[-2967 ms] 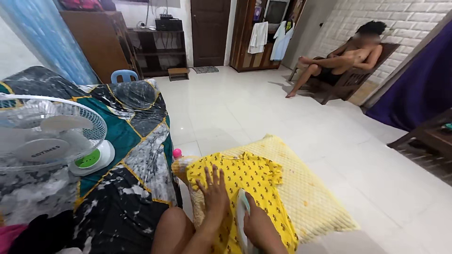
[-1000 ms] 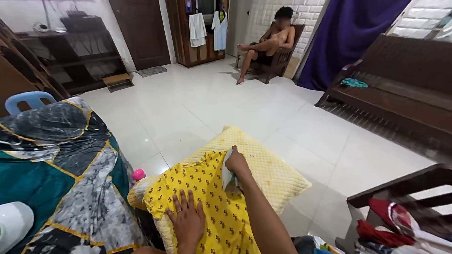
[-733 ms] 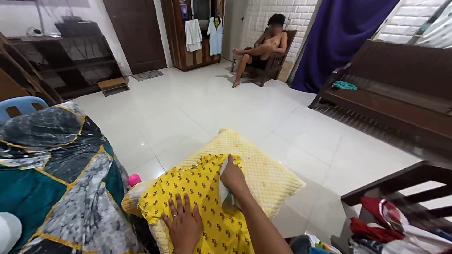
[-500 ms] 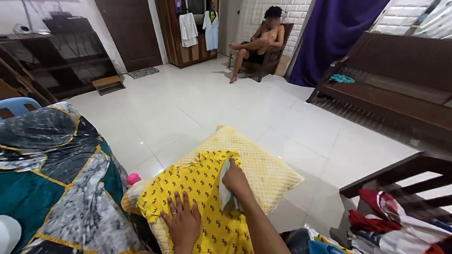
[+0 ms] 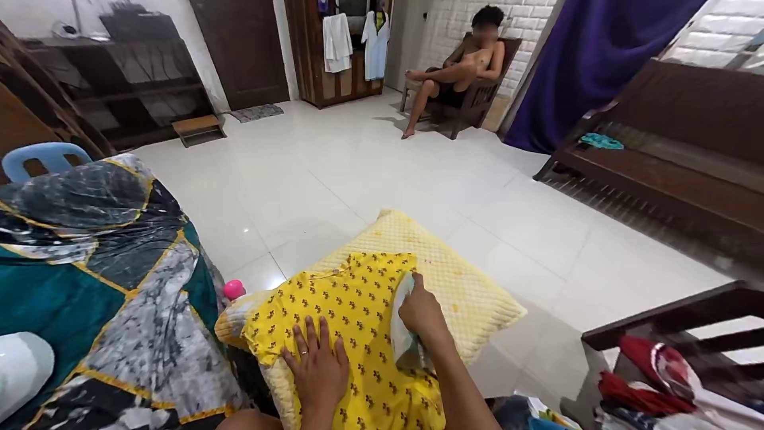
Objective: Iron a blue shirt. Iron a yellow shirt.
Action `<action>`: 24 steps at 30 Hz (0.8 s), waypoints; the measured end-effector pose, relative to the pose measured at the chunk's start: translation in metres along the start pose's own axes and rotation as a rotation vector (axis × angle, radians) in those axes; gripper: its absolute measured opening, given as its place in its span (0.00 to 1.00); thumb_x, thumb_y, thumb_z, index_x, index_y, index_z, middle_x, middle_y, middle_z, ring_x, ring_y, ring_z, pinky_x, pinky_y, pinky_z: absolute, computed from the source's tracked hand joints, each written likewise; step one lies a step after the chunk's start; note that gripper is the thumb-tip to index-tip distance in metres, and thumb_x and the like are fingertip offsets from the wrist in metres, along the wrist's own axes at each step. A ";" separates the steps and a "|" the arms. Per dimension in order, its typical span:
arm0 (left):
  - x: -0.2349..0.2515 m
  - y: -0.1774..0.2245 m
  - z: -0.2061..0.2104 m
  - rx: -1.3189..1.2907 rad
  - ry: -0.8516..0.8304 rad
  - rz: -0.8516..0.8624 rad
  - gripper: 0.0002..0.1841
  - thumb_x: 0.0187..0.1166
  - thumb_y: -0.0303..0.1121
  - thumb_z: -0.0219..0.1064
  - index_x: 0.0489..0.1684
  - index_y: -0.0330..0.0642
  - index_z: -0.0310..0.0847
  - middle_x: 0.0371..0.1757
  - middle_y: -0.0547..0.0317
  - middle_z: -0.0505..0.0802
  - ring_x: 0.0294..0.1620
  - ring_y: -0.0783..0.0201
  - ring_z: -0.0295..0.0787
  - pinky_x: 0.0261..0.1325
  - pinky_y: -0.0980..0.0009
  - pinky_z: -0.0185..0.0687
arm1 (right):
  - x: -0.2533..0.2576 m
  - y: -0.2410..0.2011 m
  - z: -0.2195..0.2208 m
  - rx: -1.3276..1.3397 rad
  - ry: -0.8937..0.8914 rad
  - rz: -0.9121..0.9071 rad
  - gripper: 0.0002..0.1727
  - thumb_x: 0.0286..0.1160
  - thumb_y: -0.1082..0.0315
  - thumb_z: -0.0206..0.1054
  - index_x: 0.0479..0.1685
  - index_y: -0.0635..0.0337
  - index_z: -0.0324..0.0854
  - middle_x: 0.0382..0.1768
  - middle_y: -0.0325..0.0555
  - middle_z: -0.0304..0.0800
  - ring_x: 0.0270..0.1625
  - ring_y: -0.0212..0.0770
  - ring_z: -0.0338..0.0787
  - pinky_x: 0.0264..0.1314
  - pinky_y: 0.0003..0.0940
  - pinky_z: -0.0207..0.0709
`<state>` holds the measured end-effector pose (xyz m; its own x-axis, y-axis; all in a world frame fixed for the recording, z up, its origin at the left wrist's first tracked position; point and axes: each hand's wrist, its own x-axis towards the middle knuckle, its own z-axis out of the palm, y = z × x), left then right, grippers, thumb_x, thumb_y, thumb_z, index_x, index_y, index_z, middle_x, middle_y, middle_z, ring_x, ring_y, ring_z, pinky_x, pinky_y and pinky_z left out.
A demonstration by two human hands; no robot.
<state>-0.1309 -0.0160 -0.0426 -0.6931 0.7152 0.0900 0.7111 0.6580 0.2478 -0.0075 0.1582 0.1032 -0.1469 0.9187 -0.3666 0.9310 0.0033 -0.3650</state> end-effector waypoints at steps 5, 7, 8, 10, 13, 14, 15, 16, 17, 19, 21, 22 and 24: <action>0.001 0.000 0.001 0.001 0.001 0.002 0.37 0.86 0.61 0.37 0.95 0.58 0.57 0.97 0.53 0.56 0.96 0.38 0.42 0.87 0.24 0.29 | 0.021 -0.009 -0.009 0.007 -0.004 -0.012 0.50 0.67 0.65 0.69 0.95 0.46 0.47 0.56 0.60 0.91 0.57 0.60 0.93 0.56 0.61 0.86; 0.001 -0.002 0.001 -0.009 0.008 0.004 0.37 0.86 0.61 0.37 0.94 0.57 0.57 0.96 0.52 0.57 0.97 0.38 0.42 0.88 0.25 0.28 | 0.042 -0.015 -0.014 -0.001 0.017 -0.032 0.51 0.64 0.66 0.70 0.94 0.49 0.49 0.57 0.61 0.90 0.58 0.60 0.93 0.57 0.62 0.86; 0.001 -0.002 0.002 -0.003 0.011 0.003 0.37 0.86 0.62 0.37 0.94 0.57 0.58 0.96 0.52 0.58 0.96 0.38 0.42 0.88 0.26 0.28 | 0.050 -0.017 -0.015 -0.003 0.023 -0.044 0.50 0.64 0.66 0.71 0.93 0.50 0.50 0.58 0.62 0.90 0.59 0.61 0.93 0.57 0.63 0.86; -0.003 0.000 -0.003 0.007 -0.019 -0.007 0.37 0.85 0.62 0.39 0.94 0.58 0.59 0.96 0.52 0.57 0.96 0.37 0.41 0.88 0.25 0.26 | 0.055 -0.016 -0.017 0.006 0.024 -0.067 0.50 0.66 0.66 0.70 0.94 0.50 0.49 0.58 0.63 0.90 0.59 0.61 0.92 0.58 0.62 0.86; -0.036 0.011 -0.022 -0.018 -0.134 0.002 0.39 0.85 0.63 0.44 0.95 0.56 0.55 0.97 0.45 0.51 0.96 0.30 0.35 0.84 0.19 0.23 | 0.036 0.000 -0.013 0.014 0.012 -0.134 0.47 0.74 0.64 0.67 0.95 0.45 0.47 0.56 0.63 0.91 0.56 0.62 0.94 0.57 0.63 0.86; -0.054 0.014 -0.027 -0.040 -0.149 0.040 0.39 0.85 0.63 0.46 0.95 0.54 0.56 0.96 0.42 0.52 0.95 0.27 0.36 0.83 0.17 0.25 | 0.023 0.008 -0.011 0.020 -0.010 -0.174 0.45 0.78 0.64 0.66 0.96 0.44 0.47 0.56 0.63 0.91 0.55 0.62 0.94 0.58 0.63 0.86; -0.074 0.016 -0.027 -0.063 -0.134 0.095 0.39 0.85 0.63 0.46 0.94 0.53 0.59 0.95 0.40 0.54 0.94 0.25 0.39 0.83 0.16 0.27 | 0.006 0.016 -0.008 0.022 -0.044 -0.221 0.44 0.80 0.63 0.66 0.96 0.42 0.47 0.56 0.63 0.91 0.54 0.62 0.94 0.58 0.63 0.86; -0.094 0.015 -0.026 -0.085 -0.122 0.145 0.39 0.85 0.63 0.47 0.93 0.51 0.60 0.95 0.39 0.56 0.93 0.24 0.41 0.82 0.16 0.30 | -0.013 0.023 -0.006 0.022 -0.095 -0.263 0.44 0.81 0.63 0.66 0.97 0.41 0.47 0.57 0.64 0.90 0.54 0.62 0.94 0.58 0.64 0.85; -0.110 0.014 -0.025 -0.110 -0.132 0.175 0.39 0.85 0.63 0.47 0.93 0.51 0.61 0.95 0.39 0.57 0.93 0.25 0.42 0.83 0.17 0.31 | -0.032 0.032 -0.003 0.020 -0.155 -0.298 0.45 0.82 0.61 0.66 0.97 0.40 0.46 0.58 0.63 0.90 0.55 0.62 0.94 0.60 0.64 0.85; -0.132 0.008 -0.024 -0.134 -0.151 0.202 0.39 0.85 0.64 0.47 0.92 0.52 0.63 0.94 0.41 0.58 0.94 0.27 0.44 0.85 0.19 0.32 | -0.068 0.049 0.004 0.028 -0.253 -0.334 0.46 0.80 0.59 0.68 0.97 0.42 0.45 0.55 0.61 0.91 0.52 0.59 0.95 0.58 0.63 0.87; -0.142 0.001 -0.026 -0.130 -0.161 0.199 0.40 0.84 0.66 0.47 0.93 0.55 0.62 0.95 0.44 0.58 0.94 0.29 0.45 0.85 0.21 0.34 | -0.092 0.061 0.014 0.032 -0.298 -0.338 0.46 0.78 0.59 0.69 0.95 0.49 0.47 0.50 0.61 0.92 0.48 0.58 0.95 0.55 0.62 0.87; -0.144 -0.001 -0.026 -0.122 -0.156 0.198 0.40 0.84 0.67 0.47 0.93 0.55 0.62 0.95 0.45 0.59 0.94 0.29 0.45 0.85 0.20 0.33 | -0.097 0.063 0.018 0.024 -0.305 -0.338 0.43 0.78 0.59 0.69 0.93 0.52 0.50 0.49 0.60 0.92 0.48 0.58 0.95 0.55 0.60 0.87; -0.148 -0.002 -0.023 -0.116 -0.136 0.193 0.40 0.84 0.67 0.47 0.92 0.55 0.62 0.95 0.45 0.59 0.94 0.30 0.45 0.85 0.20 0.33 | -0.093 0.058 0.020 -0.013 -0.311 -0.337 0.39 0.81 0.58 0.66 0.90 0.55 0.54 0.49 0.58 0.92 0.50 0.56 0.95 0.57 0.57 0.87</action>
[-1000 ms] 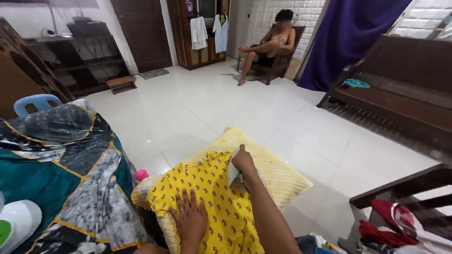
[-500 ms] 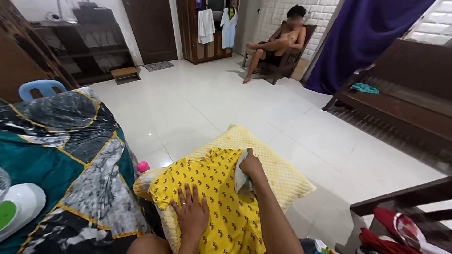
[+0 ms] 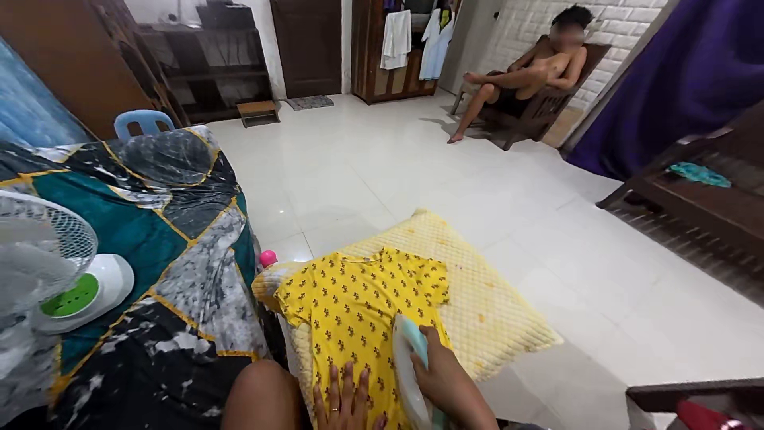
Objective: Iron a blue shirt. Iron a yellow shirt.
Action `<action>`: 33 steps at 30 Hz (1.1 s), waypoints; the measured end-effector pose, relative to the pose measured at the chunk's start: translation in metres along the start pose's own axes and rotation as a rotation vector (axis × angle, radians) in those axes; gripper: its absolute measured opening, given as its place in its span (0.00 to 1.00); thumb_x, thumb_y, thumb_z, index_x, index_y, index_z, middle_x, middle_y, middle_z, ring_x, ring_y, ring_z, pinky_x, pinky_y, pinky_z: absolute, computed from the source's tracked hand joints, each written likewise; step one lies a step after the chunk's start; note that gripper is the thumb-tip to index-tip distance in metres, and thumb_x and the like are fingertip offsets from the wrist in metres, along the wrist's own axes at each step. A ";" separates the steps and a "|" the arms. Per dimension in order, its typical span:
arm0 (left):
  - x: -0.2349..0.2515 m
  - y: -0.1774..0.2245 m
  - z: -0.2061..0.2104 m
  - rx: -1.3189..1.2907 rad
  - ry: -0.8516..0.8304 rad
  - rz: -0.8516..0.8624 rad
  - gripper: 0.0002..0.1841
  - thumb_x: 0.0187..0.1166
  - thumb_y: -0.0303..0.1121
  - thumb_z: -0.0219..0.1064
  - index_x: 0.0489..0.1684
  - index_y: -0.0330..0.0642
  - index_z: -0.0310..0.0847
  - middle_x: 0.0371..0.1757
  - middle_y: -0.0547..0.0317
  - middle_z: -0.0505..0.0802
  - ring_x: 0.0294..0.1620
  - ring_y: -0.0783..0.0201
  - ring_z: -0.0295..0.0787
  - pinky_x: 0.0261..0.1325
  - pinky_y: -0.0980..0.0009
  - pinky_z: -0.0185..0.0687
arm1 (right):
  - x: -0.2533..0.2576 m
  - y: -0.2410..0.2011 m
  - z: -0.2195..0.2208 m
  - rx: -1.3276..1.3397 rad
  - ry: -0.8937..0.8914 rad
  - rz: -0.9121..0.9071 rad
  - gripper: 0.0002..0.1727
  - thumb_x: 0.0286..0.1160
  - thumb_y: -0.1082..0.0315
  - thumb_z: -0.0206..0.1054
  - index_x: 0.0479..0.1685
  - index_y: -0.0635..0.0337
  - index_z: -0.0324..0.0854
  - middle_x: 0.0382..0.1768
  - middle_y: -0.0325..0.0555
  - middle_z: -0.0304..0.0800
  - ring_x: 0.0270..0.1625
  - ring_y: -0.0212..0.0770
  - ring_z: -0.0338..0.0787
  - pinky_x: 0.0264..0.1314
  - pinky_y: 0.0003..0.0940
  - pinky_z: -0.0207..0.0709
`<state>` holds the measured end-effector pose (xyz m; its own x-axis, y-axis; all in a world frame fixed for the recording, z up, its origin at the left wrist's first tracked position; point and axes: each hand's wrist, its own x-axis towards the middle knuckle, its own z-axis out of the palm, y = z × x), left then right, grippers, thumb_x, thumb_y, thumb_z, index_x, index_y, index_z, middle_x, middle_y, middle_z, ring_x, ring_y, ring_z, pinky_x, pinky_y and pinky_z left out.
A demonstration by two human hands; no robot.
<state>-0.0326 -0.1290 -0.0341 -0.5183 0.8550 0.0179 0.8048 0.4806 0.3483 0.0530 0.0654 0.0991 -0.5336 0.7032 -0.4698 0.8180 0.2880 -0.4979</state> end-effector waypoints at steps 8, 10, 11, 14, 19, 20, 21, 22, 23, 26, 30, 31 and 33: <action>0.000 -0.002 0.002 0.011 0.015 -0.005 0.39 0.84 0.68 0.45 0.93 0.59 0.62 0.95 0.47 0.59 0.95 0.32 0.45 0.86 0.21 0.34 | 0.132 -0.049 -0.050 -0.043 0.124 -0.070 0.35 0.83 0.60 0.64 0.88 0.59 0.59 0.64 0.66 0.86 0.65 0.63 0.89 0.67 0.64 0.81; 0.000 -0.003 0.004 0.027 0.017 -0.009 0.40 0.84 0.69 0.43 0.93 0.60 0.61 0.95 0.48 0.59 0.95 0.32 0.45 0.86 0.22 0.35 | 0.163 -0.060 -0.061 -0.014 0.160 -0.072 0.34 0.81 0.60 0.65 0.86 0.60 0.63 0.65 0.67 0.86 0.67 0.63 0.88 0.68 0.64 0.81; 0.001 -0.003 0.005 0.031 0.021 -0.012 0.40 0.83 0.70 0.43 0.93 0.61 0.61 0.95 0.48 0.59 0.95 0.32 0.45 0.86 0.22 0.34 | 0.175 -0.063 -0.064 0.008 0.172 -0.068 0.33 0.80 0.60 0.65 0.85 0.60 0.64 0.65 0.67 0.86 0.67 0.63 0.88 0.68 0.64 0.81; 0.001 -0.002 0.007 0.033 0.036 -0.017 0.40 0.82 0.70 0.44 0.92 0.60 0.62 0.95 0.48 0.61 0.95 0.33 0.46 0.87 0.22 0.35 | 0.189 -0.062 -0.064 0.047 0.194 -0.050 0.35 0.82 0.57 0.63 0.88 0.56 0.63 0.67 0.65 0.86 0.68 0.62 0.88 0.69 0.64 0.80; 0.004 0.000 0.003 0.018 0.005 -0.021 0.40 0.83 0.70 0.44 0.92 0.60 0.62 0.95 0.49 0.60 0.95 0.32 0.45 0.86 0.21 0.34 | 0.122 -0.039 -0.037 -0.009 0.191 -0.006 0.38 0.88 0.49 0.58 0.96 0.47 0.53 0.69 0.63 0.86 0.69 0.63 0.88 0.71 0.65 0.79; 0.004 0.001 0.002 0.013 0.001 -0.022 0.40 0.83 0.69 0.45 0.92 0.59 0.62 0.95 0.49 0.60 0.95 0.32 0.45 0.86 0.21 0.34 | 0.100 -0.032 -0.027 -0.025 0.190 0.014 0.38 0.88 0.48 0.57 0.97 0.45 0.52 0.65 0.63 0.88 0.65 0.63 0.90 0.68 0.65 0.81; 0.004 0.002 0.001 0.011 -0.005 -0.023 0.40 0.83 0.69 0.45 0.92 0.59 0.62 0.95 0.49 0.60 0.95 0.32 0.45 0.86 0.21 0.33 | 0.077 -0.027 -0.019 -0.034 0.185 0.039 0.38 0.89 0.48 0.57 0.97 0.44 0.51 0.62 0.63 0.90 0.61 0.62 0.92 0.65 0.64 0.83; 0.004 0.002 0.000 0.015 -0.004 -0.023 0.40 0.83 0.68 0.46 0.92 0.59 0.63 0.95 0.49 0.60 0.94 0.31 0.46 0.85 0.21 0.34 | 0.057 -0.022 -0.012 -0.040 0.173 0.071 0.39 0.89 0.48 0.57 0.97 0.43 0.49 0.59 0.62 0.91 0.59 0.61 0.93 0.63 0.63 0.84; 0.004 0.002 0.000 0.017 -0.001 -0.021 0.40 0.83 0.68 0.46 0.92 0.58 0.63 0.94 0.48 0.61 0.94 0.31 0.47 0.85 0.21 0.34 | 0.041 -0.018 -0.006 -0.044 0.163 0.098 0.39 0.89 0.48 0.56 0.97 0.42 0.49 0.57 0.61 0.92 0.56 0.61 0.94 0.61 0.63 0.85; 0.005 0.002 0.000 0.027 0.001 -0.015 0.40 0.83 0.68 0.46 0.92 0.57 0.64 0.94 0.47 0.62 0.94 0.30 0.47 0.85 0.21 0.34 | 0.023 -0.011 0.001 -0.054 0.136 0.130 0.39 0.89 0.48 0.56 0.98 0.43 0.47 0.53 0.59 0.93 0.53 0.59 0.95 0.59 0.61 0.86; 0.006 0.000 -0.003 0.044 -0.018 0.006 0.41 0.83 0.68 0.46 0.92 0.55 0.63 0.94 0.45 0.61 0.93 0.28 0.46 0.84 0.19 0.33 | 0.060 -0.018 -0.019 -0.003 0.159 0.096 0.38 0.87 0.51 0.59 0.96 0.45 0.52 0.58 0.62 0.91 0.57 0.61 0.93 0.61 0.64 0.84; 0.005 -0.001 -0.002 0.055 -0.016 0.008 0.40 0.83 0.68 0.45 0.92 0.55 0.63 0.94 0.46 0.61 0.93 0.28 0.47 0.84 0.19 0.34 | 0.077 -0.023 -0.026 0.006 0.177 0.088 0.38 0.87 0.52 0.59 0.95 0.46 0.53 0.60 0.63 0.91 0.59 0.62 0.93 0.63 0.65 0.84; 0.004 -0.002 -0.001 0.059 -0.024 0.002 0.41 0.84 0.69 0.44 0.93 0.57 0.62 0.95 0.47 0.60 0.94 0.30 0.45 0.85 0.19 0.32 | 0.115 -0.034 -0.042 0.011 0.209 0.075 0.37 0.87 0.53 0.59 0.95 0.49 0.54 0.64 0.63 0.88 0.64 0.62 0.90 0.67 0.65 0.82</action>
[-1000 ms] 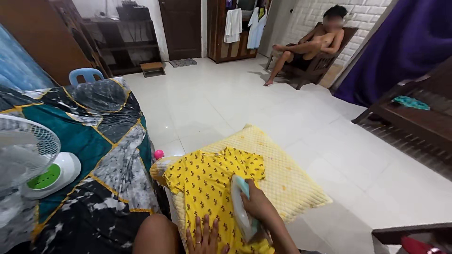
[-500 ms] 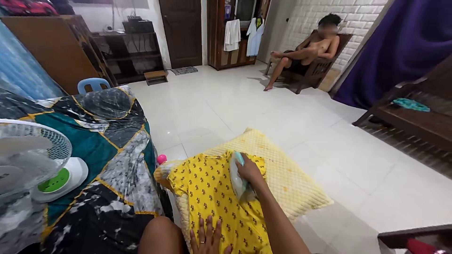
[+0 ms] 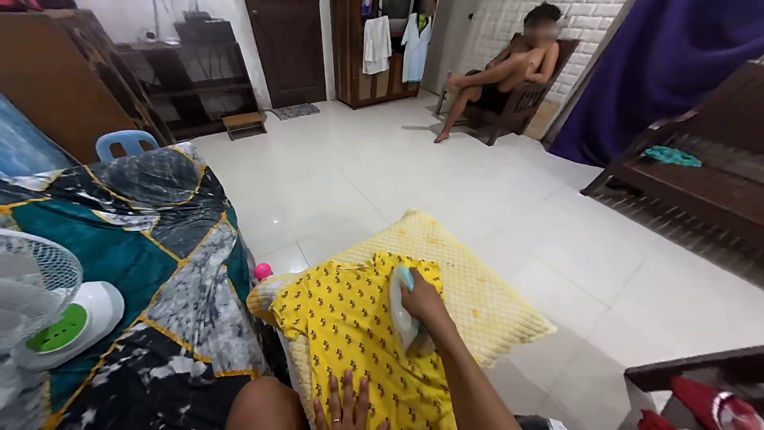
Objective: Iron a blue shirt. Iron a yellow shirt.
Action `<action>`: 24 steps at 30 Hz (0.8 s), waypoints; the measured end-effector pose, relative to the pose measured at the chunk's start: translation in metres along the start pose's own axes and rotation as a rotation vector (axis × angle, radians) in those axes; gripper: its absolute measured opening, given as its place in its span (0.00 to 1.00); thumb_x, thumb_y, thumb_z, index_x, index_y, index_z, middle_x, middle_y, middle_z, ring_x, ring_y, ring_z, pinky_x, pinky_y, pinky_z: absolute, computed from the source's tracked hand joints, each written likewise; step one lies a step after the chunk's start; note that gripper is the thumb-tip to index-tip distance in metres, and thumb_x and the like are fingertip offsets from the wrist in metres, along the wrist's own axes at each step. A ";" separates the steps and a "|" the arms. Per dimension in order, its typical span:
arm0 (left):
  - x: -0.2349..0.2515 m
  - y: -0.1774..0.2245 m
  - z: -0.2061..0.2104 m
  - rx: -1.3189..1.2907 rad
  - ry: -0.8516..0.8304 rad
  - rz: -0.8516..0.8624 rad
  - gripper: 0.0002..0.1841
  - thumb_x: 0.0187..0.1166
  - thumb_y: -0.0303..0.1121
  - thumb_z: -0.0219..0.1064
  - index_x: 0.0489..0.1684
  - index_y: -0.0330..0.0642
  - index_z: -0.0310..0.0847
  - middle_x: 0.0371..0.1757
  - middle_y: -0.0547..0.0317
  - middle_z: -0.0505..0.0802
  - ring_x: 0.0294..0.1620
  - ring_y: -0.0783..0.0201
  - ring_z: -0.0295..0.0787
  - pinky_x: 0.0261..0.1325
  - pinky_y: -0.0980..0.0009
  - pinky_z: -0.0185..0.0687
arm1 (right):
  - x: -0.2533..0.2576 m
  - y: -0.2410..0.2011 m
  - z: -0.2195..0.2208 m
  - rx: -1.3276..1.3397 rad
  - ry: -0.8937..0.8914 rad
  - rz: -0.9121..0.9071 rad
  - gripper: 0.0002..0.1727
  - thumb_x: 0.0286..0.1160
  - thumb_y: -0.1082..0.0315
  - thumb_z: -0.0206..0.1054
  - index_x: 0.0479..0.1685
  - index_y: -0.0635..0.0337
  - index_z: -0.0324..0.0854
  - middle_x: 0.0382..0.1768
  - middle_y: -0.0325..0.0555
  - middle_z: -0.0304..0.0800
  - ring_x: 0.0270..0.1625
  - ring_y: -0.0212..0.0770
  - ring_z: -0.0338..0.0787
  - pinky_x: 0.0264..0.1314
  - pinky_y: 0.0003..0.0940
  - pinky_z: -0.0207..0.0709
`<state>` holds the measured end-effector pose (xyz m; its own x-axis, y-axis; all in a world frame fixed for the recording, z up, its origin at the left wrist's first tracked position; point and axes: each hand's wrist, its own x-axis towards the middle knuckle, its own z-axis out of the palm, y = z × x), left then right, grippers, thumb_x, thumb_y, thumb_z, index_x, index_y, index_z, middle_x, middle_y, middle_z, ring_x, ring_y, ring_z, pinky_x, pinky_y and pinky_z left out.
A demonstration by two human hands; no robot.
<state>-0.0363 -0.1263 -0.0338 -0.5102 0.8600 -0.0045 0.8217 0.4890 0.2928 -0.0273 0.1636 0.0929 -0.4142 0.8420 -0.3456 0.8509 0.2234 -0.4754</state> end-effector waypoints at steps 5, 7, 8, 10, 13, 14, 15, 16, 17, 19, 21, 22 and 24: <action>0.001 0.003 0.003 0.030 0.028 -0.012 0.41 0.83 0.69 0.44 0.92 0.57 0.63 0.94 0.47 0.61 0.94 0.31 0.45 0.85 0.20 0.30 | 0.075 -0.030 -0.015 0.037 0.037 -0.055 0.37 0.85 0.55 0.61 0.92 0.57 0.58 0.69 0.64 0.85 0.70 0.60 0.88 0.72 0.61 0.80; 0.005 0.006 -0.008 0.036 -0.049 -0.035 0.41 0.82 0.70 0.46 0.92 0.59 0.63 0.93 0.46 0.63 0.94 0.30 0.47 0.83 0.18 0.30 | 0.085 -0.030 -0.018 0.059 0.013 -0.074 0.37 0.86 0.55 0.60 0.93 0.57 0.56 0.70 0.63 0.85 0.71 0.60 0.87 0.73 0.60 0.79; 0.011 0.007 -0.018 0.018 -0.104 -0.052 0.40 0.81 0.70 0.48 0.90 0.60 0.66 0.92 0.45 0.67 0.92 0.29 0.51 0.82 0.17 0.32 | 0.081 -0.026 -0.019 0.063 0.000 -0.083 0.38 0.87 0.54 0.60 0.94 0.56 0.55 0.70 0.64 0.85 0.70 0.60 0.88 0.72 0.60 0.79; 0.033 0.004 -0.043 -0.042 -0.139 -0.087 0.33 0.79 0.66 0.56 0.77 0.59 0.82 0.80 0.45 0.81 0.83 0.29 0.69 0.77 0.17 0.48 | 0.052 -0.014 -0.021 0.050 -0.026 -0.086 0.39 0.88 0.52 0.60 0.95 0.54 0.53 0.68 0.64 0.86 0.68 0.60 0.89 0.71 0.61 0.80; 0.098 -0.007 -0.078 -0.111 -0.216 -0.188 0.29 0.86 0.60 0.52 0.70 0.51 0.86 0.70 0.44 0.89 0.73 0.37 0.82 0.74 0.25 0.63 | -0.027 0.008 -0.020 0.002 -0.129 -0.025 0.39 0.87 0.52 0.61 0.95 0.51 0.53 0.63 0.64 0.88 0.63 0.62 0.91 0.68 0.64 0.82; 0.125 -0.008 -0.085 -0.114 -0.196 -0.187 0.28 0.88 0.58 0.51 0.72 0.52 0.85 0.70 0.46 0.89 0.73 0.40 0.83 0.74 0.28 0.67 | -0.054 0.018 -0.017 0.000 -0.158 0.011 0.39 0.87 0.52 0.61 0.95 0.50 0.52 0.60 0.64 0.89 0.60 0.62 0.92 0.65 0.63 0.83; 0.152 -0.004 -0.091 -0.112 -0.147 -0.149 0.27 0.89 0.56 0.50 0.72 0.51 0.84 0.71 0.48 0.89 0.73 0.41 0.83 0.72 0.32 0.71 | -0.077 0.028 -0.013 0.003 -0.167 0.041 0.40 0.87 0.52 0.61 0.96 0.48 0.50 0.57 0.63 0.91 0.56 0.62 0.93 0.62 0.63 0.85; 0.180 0.003 -0.096 -0.112 -0.097 -0.086 0.25 0.90 0.53 0.50 0.71 0.51 0.84 0.71 0.49 0.88 0.73 0.43 0.83 0.71 0.35 0.73 | -0.097 0.036 -0.008 0.005 -0.167 0.067 0.41 0.88 0.51 0.60 0.97 0.48 0.47 0.53 0.63 0.92 0.53 0.62 0.94 0.60 0.63 0.86; 0.207 0.014 -0.099 -0.115 -0.059 -0.006 0.24 0.90 0.51 0.51 0.70 0.51 0.85 0.71 0.50 0.88 0.73 0.45 0.83 0.71 0.39 0.75 | -0.113 0.044 -0.002 0.002 -0.156 0.079 0.41 0.88 0.51 0.59 0.98 0.49 0.46 0.50 0.62 0.94 0.51 0.62 0.95 0.58 0.63 0.86; 0.259 0.044 -0.099 -0.128 -0.044 0.179 0.22 0.91 0.50 0.51 0.70 0.51 0.84 0.72 0.53 0.88 0.76 0.48 0.80 0.74 0.41 0.74 | -0.130 0.054 0.004 -0.016 -0.145 0.090 0.42 0.88 0.51 0.59 0.98 0.51 0.46 0.46 0.61 0.95 0.50 0.62 0.96 0.57 0.63 0.86; 0.304 0.077 -0.088 -0.131 -0.093 0.341 0.23 0.92 0.50 0.50 0.72 0.52 0.83 0.75 0.56 0.86 0.80 0.50 0.76 0.78 0.41 0.70 | -0.128 0.056 0.004 -0.029 -0.155 0.095 0.42 0.88 0.51 0.59 0.98 0.49 0.46 0.46 0.60 0.95 0.50 0.61 0.96 0.57 0.62 0.86; 0.322 0.094 -0.081 -0.130 -0.139 0.394 0.24 0.92 0.51 0.49 0.75 0.52 0.81 0.78 0.57 0.84 0.83 0.49 0.73 0.80 0.39 0.67 | -0.121 0.054 0.003 -0.027 -0.150 0.095 0.41 0.88 0.50 0.58 0.98 0.49 0.46 0.46 0.59 0.95 0.50 0.60 0.96 0.57 0.61 0.87; 0.350 0.121 -0.065 -0.113 -0.248 0.423 0.29 0.91 0.56 0.48 0.81 0.51 0.75 0.82 0.55 0.80 0.87 0.47 0.68 0.82 0.34 0.61 | -0.101 0.047 0.001 -0.018 -0.124 0.090 0.40 0.88 0.49 0.57 0.97 0.47 0.47 0.47 0.58 0.94 0.50 0.58 0.96 0.56 0.60 0.87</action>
<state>-0.1318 0.2240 0.0617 -0.0517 0.9949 -0.0866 0.9037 0.0835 0.4199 0.0546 0.0884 0.1050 -0.3717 0.7920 -0.4844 0.8916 0.1591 -0.4239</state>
